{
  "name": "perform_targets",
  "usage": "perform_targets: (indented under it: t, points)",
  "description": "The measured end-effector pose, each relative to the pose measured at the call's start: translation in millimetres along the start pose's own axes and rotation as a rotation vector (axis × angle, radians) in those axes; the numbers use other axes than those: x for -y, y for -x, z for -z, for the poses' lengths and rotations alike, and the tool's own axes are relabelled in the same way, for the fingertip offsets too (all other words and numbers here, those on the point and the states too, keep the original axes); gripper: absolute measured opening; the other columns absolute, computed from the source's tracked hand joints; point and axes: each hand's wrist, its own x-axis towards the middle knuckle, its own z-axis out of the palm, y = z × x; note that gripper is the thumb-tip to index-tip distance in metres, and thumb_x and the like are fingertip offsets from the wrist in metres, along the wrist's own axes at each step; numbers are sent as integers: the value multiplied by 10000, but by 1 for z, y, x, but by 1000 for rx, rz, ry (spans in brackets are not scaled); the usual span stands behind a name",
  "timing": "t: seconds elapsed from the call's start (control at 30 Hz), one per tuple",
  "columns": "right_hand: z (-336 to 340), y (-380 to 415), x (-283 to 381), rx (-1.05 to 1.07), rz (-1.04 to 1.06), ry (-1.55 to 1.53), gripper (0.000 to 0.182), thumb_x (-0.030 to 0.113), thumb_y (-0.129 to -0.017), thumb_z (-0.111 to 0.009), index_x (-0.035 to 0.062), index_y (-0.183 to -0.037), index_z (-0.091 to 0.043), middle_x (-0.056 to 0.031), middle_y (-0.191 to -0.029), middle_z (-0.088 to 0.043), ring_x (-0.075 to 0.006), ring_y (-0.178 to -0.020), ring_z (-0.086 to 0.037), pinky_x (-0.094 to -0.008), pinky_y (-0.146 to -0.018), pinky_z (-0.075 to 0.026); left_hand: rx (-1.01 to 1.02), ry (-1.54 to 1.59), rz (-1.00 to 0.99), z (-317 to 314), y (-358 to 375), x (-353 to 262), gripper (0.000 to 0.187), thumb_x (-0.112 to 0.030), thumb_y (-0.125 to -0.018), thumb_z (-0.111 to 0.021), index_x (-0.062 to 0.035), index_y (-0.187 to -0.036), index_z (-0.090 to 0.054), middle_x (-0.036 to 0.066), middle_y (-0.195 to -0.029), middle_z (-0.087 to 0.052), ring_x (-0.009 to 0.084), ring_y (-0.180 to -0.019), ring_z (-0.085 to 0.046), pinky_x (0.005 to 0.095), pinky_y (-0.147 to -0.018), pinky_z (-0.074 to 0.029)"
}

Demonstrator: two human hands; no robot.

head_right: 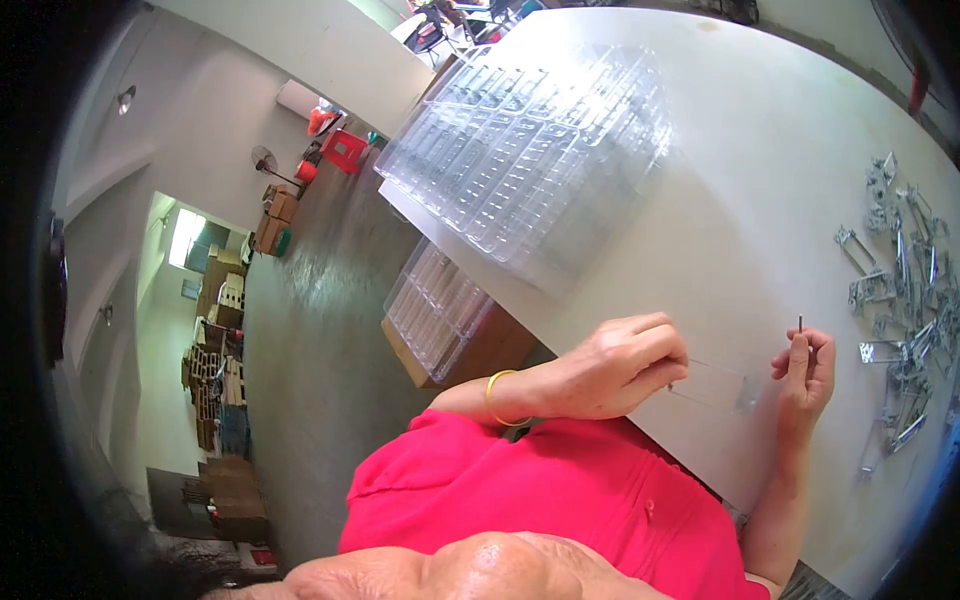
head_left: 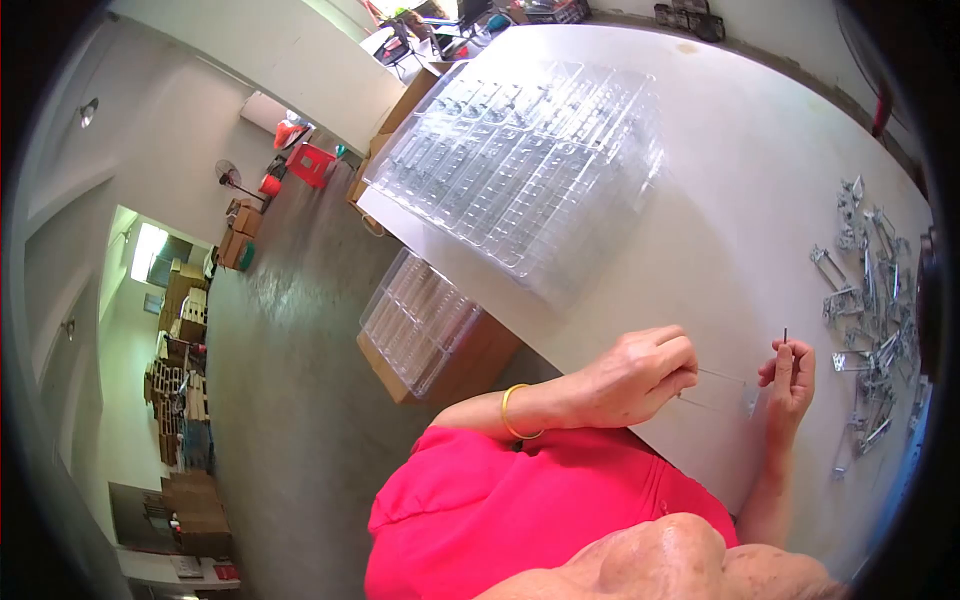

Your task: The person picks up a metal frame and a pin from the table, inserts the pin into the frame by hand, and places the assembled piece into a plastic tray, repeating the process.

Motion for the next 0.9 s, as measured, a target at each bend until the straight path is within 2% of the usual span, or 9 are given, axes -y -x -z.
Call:
perform_targets:
  t: [0.23,0.3,0.43,0.5,0.53,0.6,0.7,0.9]
  points:
    - [-1,-1,2,21,-10,24,169,217,-1081,-529,60,-1044,-584,10,-743,-559,-51,-649,-516,-209,-580,-419,-123,-95,10,69,18,-31,123,30,-870,-730,-17,-936,-637,107,-901,-639,266,-788,-644,362,-683,-529]
    - [0,-2,0,21,-15,39,166,214,-1080,-528,66,-1032,-583,9,-738,-561,-52,-644,-517,-209,-575,-416,-265,-192,35,86,23,-32,121,40,-864,-735,-12,-916,-640,101,-896,-656,249,-794,-650,341,-689,-531]
    - [2,-2,-3,37,-20,42,192,243,-1081,-532,68,-1025,-588,16,-765,-566,-44,-642,-517,-200,-563,-409,-542,-335,121,123,33,-22,84,25,-883,-742,-5,-909,-668,62,-876,-676,133,-778,-627,269,-718,-517]
    - [0,-1,1,32,-59,64,193,251,-1079,-535,77,-1017,-594,27,-751,-558,-41,-641,-512,-201,-567,-405,-682,-410,243,144,35,-14,60,-19,-912,-732,1,-897,-677,25,-824,-676,87,-749,-598,250,-704,-509]
    - [-2,0,3,34,-60,65,193,251,-1079,-535,77,-1017,-594,27,-751,-558,-41,-641,-512,-201,-567,-405,-683,-411,245,153,34,-11,60,-19,-912,-732,1,-897,-677,25,-824,-676,87,-749,-598,250,-704,-509]
    - [-5,1,7,21,-63,54,177,236,-1075,-544,80,-1004,-589,28,-729,-552,-39,-636,-499,-196,-570,-403,-817,-431,439,173,30,-2,98,-58,-933,-723,15,-880,-686,8,-763,-668,62,-712,-574,242,-672,-494]
    - [-5,1,9,23,-69,71,180,244,-1074,-550,83,-1005,-589,32,-728,-548,-36,-635,-492,-193,-571,-399,-822,-494,527,201,30,25,138,-85,-933,-726,31,-866,-693,13,-734,-666,63,-684,-570,240,-651,-483]
    - [-4,0,8,21,-89,80,178,241,-1073,-552,85,-996,-590,38,-713,-544,-36,-623,-492,-189,-558,-386,-778,-541,640,214,15,46,173,-120,-912,-740,45,-869,-711,48,-704,-685,78,-651,-584,258,-615,-481]
